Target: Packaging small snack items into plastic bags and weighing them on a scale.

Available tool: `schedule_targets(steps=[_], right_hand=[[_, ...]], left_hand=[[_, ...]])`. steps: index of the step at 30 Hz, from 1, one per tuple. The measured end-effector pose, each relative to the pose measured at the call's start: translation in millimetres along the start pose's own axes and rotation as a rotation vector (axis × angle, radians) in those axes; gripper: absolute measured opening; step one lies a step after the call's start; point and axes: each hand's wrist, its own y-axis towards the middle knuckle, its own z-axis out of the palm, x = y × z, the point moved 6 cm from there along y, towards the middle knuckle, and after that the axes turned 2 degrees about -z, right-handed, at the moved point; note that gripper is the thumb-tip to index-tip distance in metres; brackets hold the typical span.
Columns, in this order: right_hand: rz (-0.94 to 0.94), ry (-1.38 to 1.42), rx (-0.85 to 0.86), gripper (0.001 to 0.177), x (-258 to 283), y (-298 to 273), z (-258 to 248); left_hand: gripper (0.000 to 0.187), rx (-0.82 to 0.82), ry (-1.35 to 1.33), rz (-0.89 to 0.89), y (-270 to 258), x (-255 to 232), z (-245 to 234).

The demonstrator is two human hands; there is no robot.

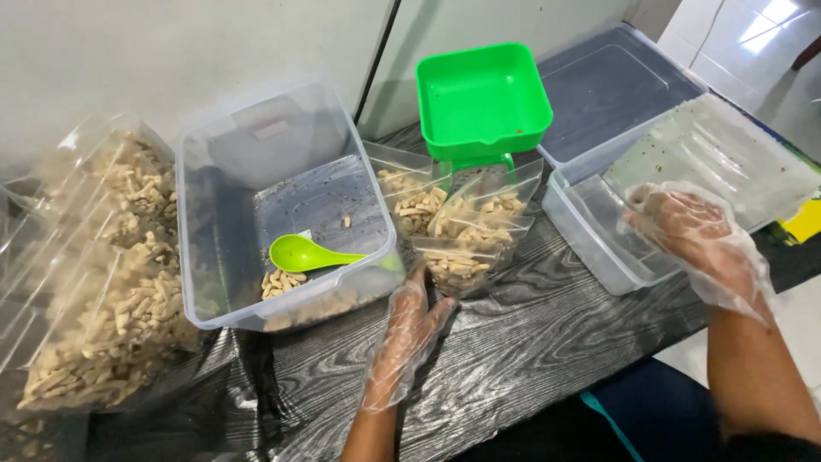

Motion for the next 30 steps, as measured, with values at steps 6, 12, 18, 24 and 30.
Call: schedule_targets(steps=[6,12,18,24,30], right_hand=[[0.124,0.234,0.301,0.088,-29,13,38],[0.001,0.182,0.213,0.064,-38,36,53],[0.260,0.503,0.109,0.044,-17,1,12],[0.004,0.153,-0.105,0.035,-32,20,11],[0.076,0.293,-0.321,0.026,-63,9,0]], left_hand=[[0.079,-0.002,-0.068,0.216,-17,-13,-16],[0.066,-0.060,0.259,0.272,-33,-5,-26],[0.063,0.008,-0.036,0.035,-40,-6,-33],[0.063,-0.010,0.268,0.269,-47,-12,-30],[0.072,0.012,0.289,0.302,-49,-22,-36]])
